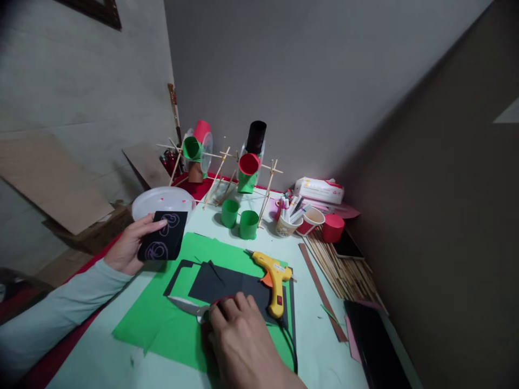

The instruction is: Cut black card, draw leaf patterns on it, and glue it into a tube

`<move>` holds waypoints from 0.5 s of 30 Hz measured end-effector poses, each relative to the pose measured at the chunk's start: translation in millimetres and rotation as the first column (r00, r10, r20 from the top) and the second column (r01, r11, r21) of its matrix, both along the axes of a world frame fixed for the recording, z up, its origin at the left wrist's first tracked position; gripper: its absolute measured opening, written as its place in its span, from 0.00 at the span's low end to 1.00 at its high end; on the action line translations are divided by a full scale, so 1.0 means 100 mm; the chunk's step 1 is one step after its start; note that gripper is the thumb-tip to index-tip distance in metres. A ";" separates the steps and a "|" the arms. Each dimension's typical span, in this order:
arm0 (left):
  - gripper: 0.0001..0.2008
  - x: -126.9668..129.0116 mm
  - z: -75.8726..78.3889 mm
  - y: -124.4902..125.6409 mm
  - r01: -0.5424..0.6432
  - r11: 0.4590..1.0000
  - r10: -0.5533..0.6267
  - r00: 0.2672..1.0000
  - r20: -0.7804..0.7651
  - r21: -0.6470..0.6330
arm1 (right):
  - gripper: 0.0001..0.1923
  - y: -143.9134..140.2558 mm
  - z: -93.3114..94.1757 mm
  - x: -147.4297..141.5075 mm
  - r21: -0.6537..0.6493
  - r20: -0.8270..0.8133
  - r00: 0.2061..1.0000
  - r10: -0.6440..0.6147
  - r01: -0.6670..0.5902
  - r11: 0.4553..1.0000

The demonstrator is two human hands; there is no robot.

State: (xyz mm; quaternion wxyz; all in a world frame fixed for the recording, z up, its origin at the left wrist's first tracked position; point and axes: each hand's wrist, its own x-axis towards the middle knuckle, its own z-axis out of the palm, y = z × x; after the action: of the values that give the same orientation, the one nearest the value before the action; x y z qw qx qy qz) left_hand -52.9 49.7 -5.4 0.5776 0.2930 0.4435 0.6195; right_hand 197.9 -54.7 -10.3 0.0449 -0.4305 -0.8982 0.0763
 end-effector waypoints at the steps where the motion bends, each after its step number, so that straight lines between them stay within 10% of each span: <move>1: 0.17 0.00 -0.01 0.00 -0.004 1.000 0.004 1.000 -0.002 0.002 | 0.05 0.03 0.03 0.00 0.010 0.019 1.000 -0.019 0.019 1.000; 7: 0.18 0.01 -0.01 -0.03 0.005 1.000 -0.004 1.000 -0.008 0.017 | 0.07 0.45 0.24 -0.12 0.059 0.108 0.983 -0.149 0.144 0.988; 15: 0.17 0.03 -0.02 -0.06 0.053 0.998 -0.052 0.999 -0.015 0.046 | 0.06 0.78 -0.02 -0.45 0.050 0.207 0.966 -0.153 0.145 0.988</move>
State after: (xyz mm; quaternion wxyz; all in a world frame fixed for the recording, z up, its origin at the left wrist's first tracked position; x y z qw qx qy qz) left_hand -50.1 43.6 -6.9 0.5837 0.3219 0.4252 0.6123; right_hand 153.3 22.9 -12.5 -0.0373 -0.5016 -0.8642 0.0114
